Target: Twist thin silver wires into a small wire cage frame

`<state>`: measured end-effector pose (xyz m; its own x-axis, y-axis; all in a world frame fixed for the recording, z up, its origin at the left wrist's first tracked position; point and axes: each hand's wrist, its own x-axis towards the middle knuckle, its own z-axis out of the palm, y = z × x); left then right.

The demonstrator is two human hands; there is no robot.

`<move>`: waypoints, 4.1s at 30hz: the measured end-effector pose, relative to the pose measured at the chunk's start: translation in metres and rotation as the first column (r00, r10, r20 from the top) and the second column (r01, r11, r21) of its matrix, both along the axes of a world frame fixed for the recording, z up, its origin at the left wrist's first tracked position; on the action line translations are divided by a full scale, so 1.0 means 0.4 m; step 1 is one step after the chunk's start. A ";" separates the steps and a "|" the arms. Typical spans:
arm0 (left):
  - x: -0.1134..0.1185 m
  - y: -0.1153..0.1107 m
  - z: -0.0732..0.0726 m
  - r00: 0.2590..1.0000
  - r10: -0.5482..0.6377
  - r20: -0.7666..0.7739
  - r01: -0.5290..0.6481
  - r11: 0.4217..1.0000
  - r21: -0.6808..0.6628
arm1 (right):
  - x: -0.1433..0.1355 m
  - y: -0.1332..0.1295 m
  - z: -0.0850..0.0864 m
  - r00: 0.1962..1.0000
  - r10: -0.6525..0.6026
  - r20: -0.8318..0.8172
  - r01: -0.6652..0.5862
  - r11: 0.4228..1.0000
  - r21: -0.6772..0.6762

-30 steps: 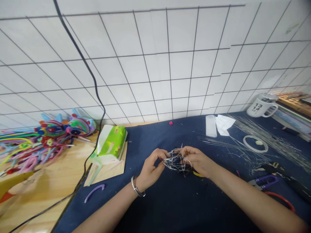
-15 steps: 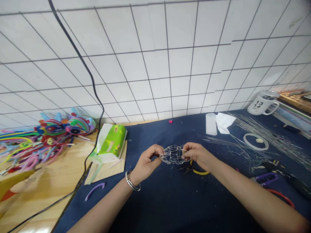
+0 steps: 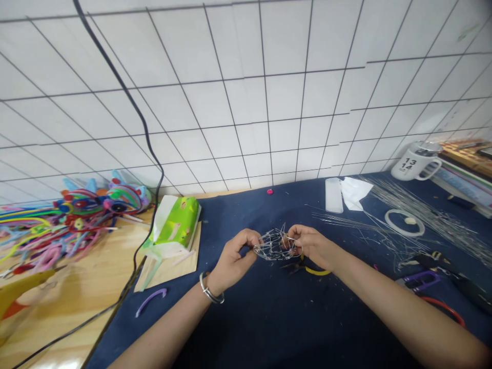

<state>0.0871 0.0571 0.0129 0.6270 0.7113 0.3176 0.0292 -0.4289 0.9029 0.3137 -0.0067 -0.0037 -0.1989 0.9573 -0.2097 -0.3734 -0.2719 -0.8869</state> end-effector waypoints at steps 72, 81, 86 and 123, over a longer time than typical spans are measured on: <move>-0.004 -0.008 0.014 0.991 -0.084 -0.108 0.068 0.988 -0.137 | -0.026 -0.042 0.096 0.351 -0.400 0.847 -0.531 0.660 0.532; -0.013 0.007 0.015 0.995 -0.047 -0.083 0.041 0.996 -0.081 | 0.006 -0.027 0.100 0.669 -0.397 0.628 -0.033 0.828 0.559; -0.018 0.009 0.015 1.000 -0.020 0.010 0.021 0.995 -0.100 | 0.020 -0.004 0.054 0.888 -0.171 0.428 0.118 0.982 0.149; -0.018 0.055 -0.038 0.997 -0.056 0.056 0.059 0.997 -0.053 | -0.036 -0.011 -0.009 0.992 -0.053 -0.111 0.042 0.994 -0.096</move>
